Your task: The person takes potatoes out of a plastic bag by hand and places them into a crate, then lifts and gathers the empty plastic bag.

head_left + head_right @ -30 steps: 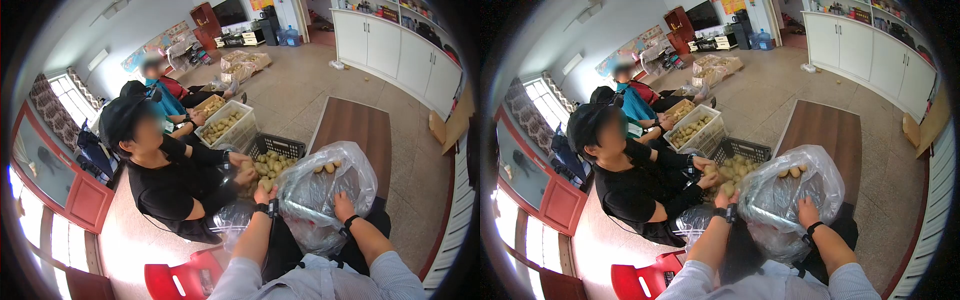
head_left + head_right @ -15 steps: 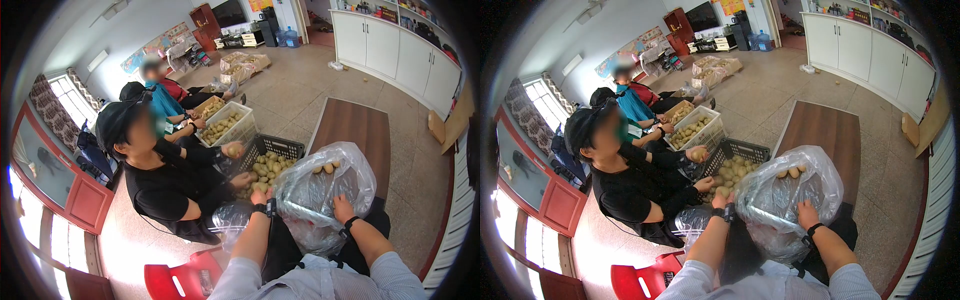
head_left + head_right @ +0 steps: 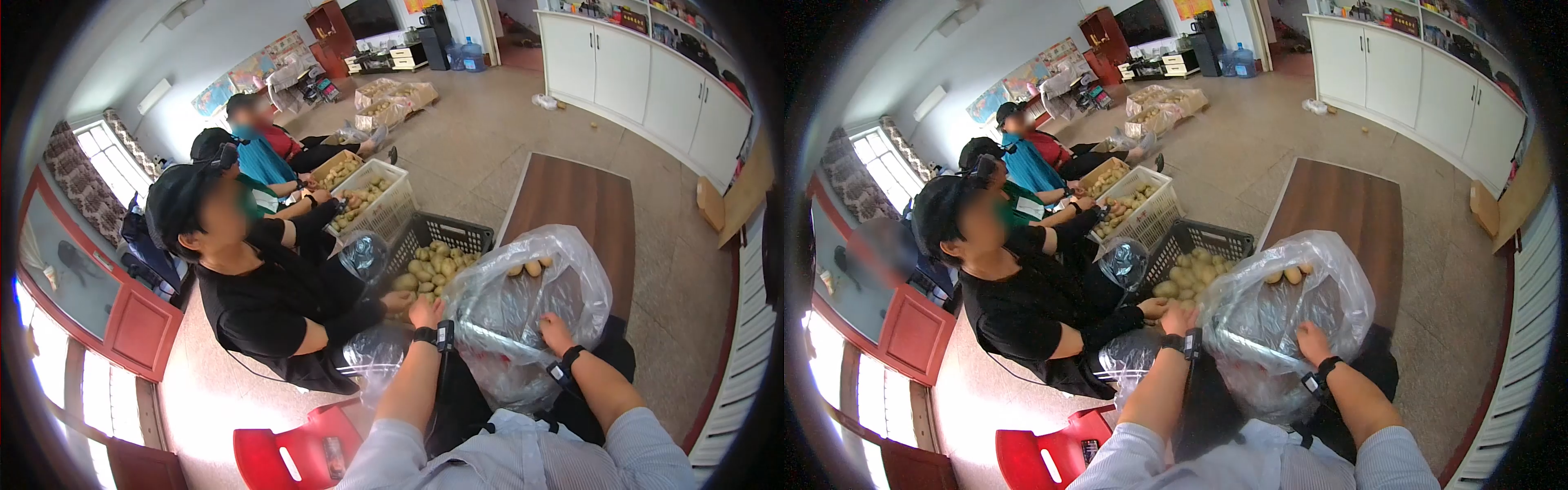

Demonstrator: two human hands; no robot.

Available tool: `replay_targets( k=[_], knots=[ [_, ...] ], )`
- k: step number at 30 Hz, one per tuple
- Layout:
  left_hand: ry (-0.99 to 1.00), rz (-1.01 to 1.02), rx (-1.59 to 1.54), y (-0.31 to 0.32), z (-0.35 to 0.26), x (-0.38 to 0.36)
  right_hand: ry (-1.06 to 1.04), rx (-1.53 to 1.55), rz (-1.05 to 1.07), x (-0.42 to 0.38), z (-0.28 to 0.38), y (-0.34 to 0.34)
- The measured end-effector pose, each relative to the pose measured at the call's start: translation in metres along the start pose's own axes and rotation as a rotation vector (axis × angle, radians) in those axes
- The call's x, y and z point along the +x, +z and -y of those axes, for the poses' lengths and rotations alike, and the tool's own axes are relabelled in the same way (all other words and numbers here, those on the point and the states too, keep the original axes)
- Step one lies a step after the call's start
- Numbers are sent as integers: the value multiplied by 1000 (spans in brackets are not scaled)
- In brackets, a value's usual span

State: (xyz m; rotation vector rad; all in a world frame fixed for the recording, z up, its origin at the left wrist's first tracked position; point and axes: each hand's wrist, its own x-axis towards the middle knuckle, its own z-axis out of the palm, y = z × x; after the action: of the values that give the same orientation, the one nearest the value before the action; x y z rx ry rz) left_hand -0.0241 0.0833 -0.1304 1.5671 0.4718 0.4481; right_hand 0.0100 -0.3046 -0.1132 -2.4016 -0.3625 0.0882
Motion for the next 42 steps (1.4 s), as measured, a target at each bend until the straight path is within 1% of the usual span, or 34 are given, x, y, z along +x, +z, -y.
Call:
replay_targets(
  k=[2, 3, 4, 5, 6, 7, 8, 9, 11, 13, 14, 15, 17, 18, 19, 20, 21, 22, 23, 24, 25, 26, 27, 28, 30, 31, 32, 33, 35, 36, 39, 40, 41, 42],
  knots=[
    [-90, 14, -530, 10, 14, 5, 563, 756, 217, -1, 36, -20],
    [-302, -49, -616, 21, -21, -5, 579, 860, 167, 0, 36, -12],
    [-517, -114, -698, 29, -47, -11, 586, 857, 169, 3, 37, -8],
    [-588, -105, -649, 34, -54, -13, 548, 1016, 263, 9, 38, -9],
    [-606, -104, -647, 32, -39, -5, 512, 1173, 355, 13, 38, -8],
    [-474, 109, -486, 28, -10, 9, 370, 1232, 383, 25, 29, 12],
    [-472, 212, -425, 32, -12, 3, 239, 1284, 397, 31, 18, 25],
    [-462, 316, -361, 36, -14, -3, 346, 1140, 311, 25, 58, 4],
    [-636, 343, -381, 45, -64, -22, 339, 1053, 303, 25, 88, -6],
    [-748, 408, -363, 56, -86, -30, 302, 1036, 308, 28, 117, -13],
    [-799, 425, -350, 60, -101, -34, 283, 1046, 301, 29, 132, -16],
    [-778, 437, -321, 65, -112, -41, 287, 1042, 289, 34, 140, -14],
    [-789, 500, -334, 68, -114, -42, 73, 818, 344, 42, 150, -8],
    [-799, 552, -347, 69, -116, -42, 70, 817, 346, 42, 150, -9],
    [-792, 538, -309, 73, -119, -45, -55, 651, 246, 39, 151, -11],
    [-618, 723, -122, 75, -122, -52, -198, 497, 156, 38, 157, -10],
    [-416, 840, 89, 65, -130, -50, -157, 672, 205, 36, 158, -6],
    [-360, 700, 232, 57, -96, -40, -183, 718, 216, 41, 162, -1],
    [-479, 665, -19, 63, -89, -40, -163, 487, 243, 46, 163, -9],
    [-606, 608, -288, 69, -81, -38, -192, 474, 112, 41, 163, -9],
    [-724, 538, -532, 75, -72, -33, -173, 415, 101, 40, 159, -8],
    [-751, 568, -452, 66, -96, -35, -134, 349, 71, 40, 147, -10],
    [-737, 482, -462, 65, -85, -33, -177, 270, 40, 44, 130, -5],
    [-610, 408, -560, 67, -22, -14, -213, 190, 15, 48, 113, -5],
    [-598, 210, -814, 55, -55, -23, -147, 105, 43, 51, 108, -22],
    [-538, 76, -777, 52, -59, -23, -122, 52, 11, 57, 96, -23],
    [-511, -123, -828, 54, -57, -23, -97, 0, -15, 61, 83, -22],
    [-398, -159, -827, 49, -52, -22, -150, -43, -45, 67, 80, -27],
    [-283, -209, -823, 42, -40, -20, -161, -73, -38, 76, 71, -36],
    [-169, -231, -392, 36, -21, -13, -180, -97, -35, 82, 73, -37],
    [95, -317, 189, 20, 44, 1, -234, -149, -27, 91, 80, -44],
    [30, -353, 62, 20, 25, 0, -262, -169, -34, 97, 89, -48],
    [-117, -385, -189, 27, -6, -4, -276, -158, -36, 102, 97, -47],
    [-256, -415, -408, 35, -35, -9, -286, -238, -51, 102, 98, -47]
  ],
)
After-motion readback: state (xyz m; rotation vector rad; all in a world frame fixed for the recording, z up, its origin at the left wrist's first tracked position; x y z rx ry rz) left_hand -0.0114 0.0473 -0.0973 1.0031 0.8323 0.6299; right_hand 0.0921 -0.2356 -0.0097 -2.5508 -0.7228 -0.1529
